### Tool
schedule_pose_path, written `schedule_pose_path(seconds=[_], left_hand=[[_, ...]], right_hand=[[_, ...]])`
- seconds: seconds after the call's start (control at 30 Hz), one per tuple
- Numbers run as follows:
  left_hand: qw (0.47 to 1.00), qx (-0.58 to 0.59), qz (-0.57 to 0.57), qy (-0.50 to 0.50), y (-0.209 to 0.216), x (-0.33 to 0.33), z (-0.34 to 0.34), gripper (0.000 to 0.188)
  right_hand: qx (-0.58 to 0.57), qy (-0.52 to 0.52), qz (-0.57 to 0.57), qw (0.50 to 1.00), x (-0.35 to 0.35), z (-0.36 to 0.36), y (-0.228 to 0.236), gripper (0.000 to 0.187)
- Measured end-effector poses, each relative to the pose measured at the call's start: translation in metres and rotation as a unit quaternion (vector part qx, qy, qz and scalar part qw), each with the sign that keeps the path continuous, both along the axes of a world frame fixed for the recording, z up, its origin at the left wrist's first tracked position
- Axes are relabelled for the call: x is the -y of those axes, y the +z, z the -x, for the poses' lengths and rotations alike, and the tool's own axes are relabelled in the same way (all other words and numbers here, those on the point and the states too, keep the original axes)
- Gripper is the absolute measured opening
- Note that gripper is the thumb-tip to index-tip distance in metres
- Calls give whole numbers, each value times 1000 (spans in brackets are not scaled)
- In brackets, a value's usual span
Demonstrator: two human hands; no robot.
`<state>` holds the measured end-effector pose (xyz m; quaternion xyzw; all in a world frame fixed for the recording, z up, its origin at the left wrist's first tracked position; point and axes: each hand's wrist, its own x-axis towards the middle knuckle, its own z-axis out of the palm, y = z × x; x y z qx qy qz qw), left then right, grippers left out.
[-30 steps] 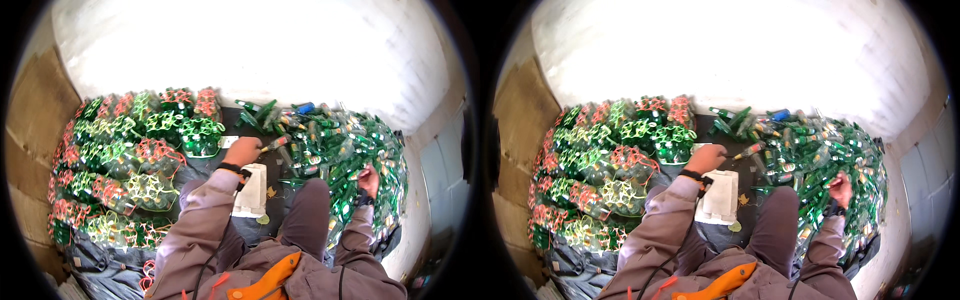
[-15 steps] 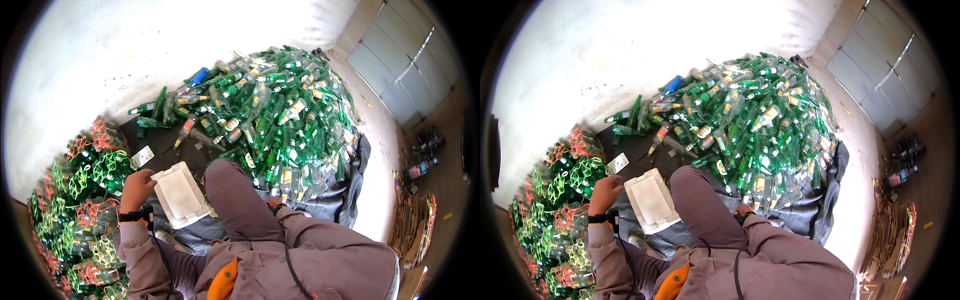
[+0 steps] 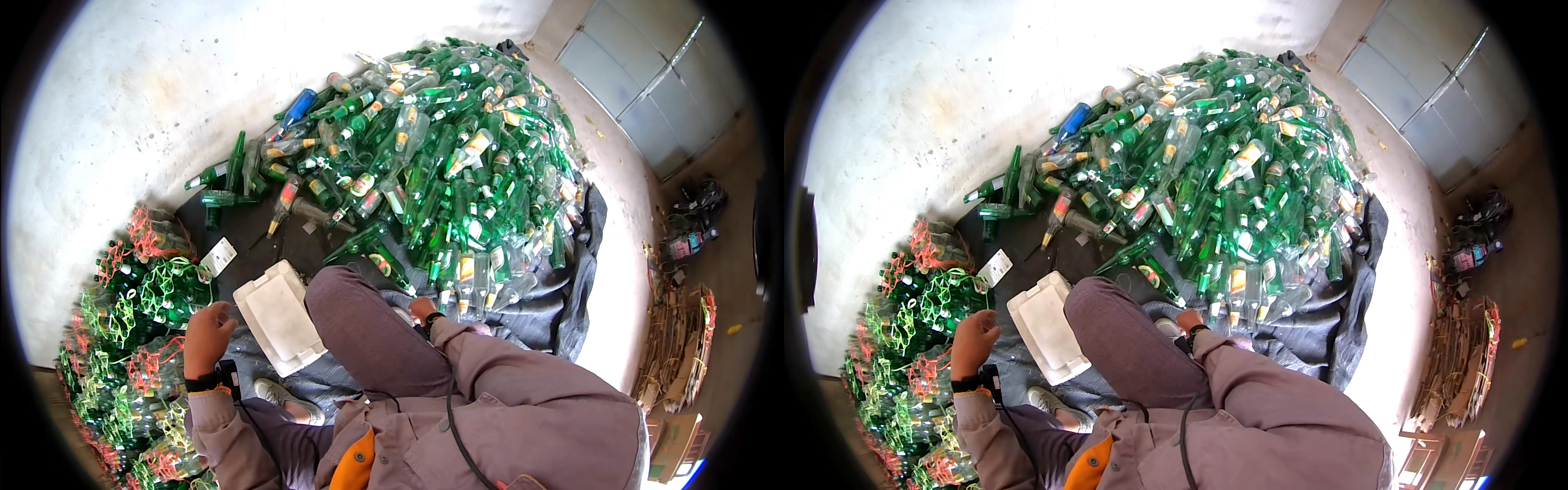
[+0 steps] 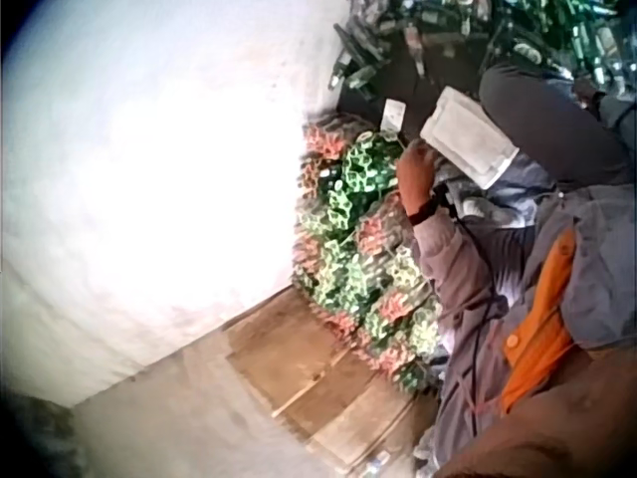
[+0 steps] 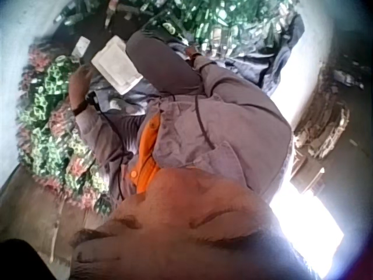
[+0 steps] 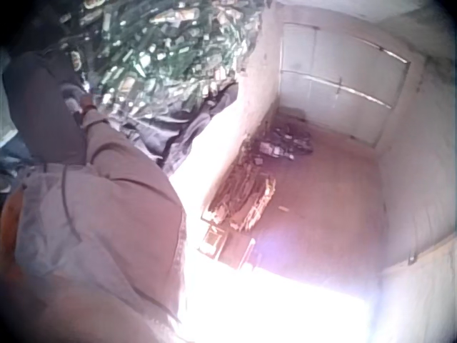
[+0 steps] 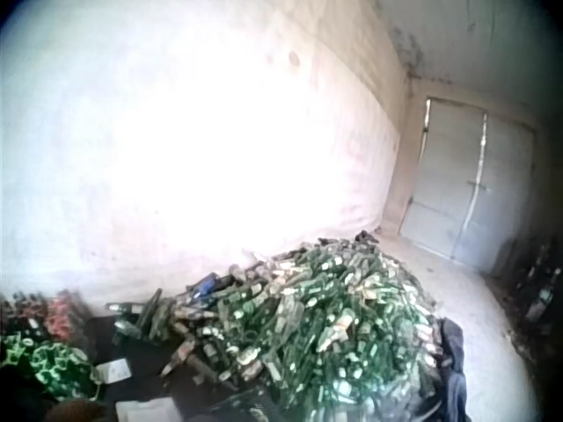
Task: The person sits on the floor surrounded by piles of green glass bottles and plastic nets. They pick up individual bottles, remove the plastic netting, and place the bottles into a white styrofoam container. The person also handles a red plastic net, untangling it.
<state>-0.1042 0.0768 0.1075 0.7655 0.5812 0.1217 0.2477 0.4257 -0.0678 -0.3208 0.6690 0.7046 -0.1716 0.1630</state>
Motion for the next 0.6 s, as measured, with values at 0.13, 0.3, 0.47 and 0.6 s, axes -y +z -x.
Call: schedule_pose_path(seconds=[0.13, 0.3, 0.47, 0.6], left_hand=[[1000, 4, 14, 9, -2, -1, -7, 35], [999, -17, 37, 23, -8, 1, -7, 36], [999, 10, 50, 3, -19, -8, -12, 37], [999, -16, 40, -1, -16, -11, -11, 40]], right_hand=[[-125, -270, -11, 955, -11, 2, -13, 23], [-198, -435, -93, 874, -13, 31, 13, 33], [-183, -358, -37, 915, -11, 16, 4, 29], [-217, -305, -3, 927, -8, 21, -10, 33]])
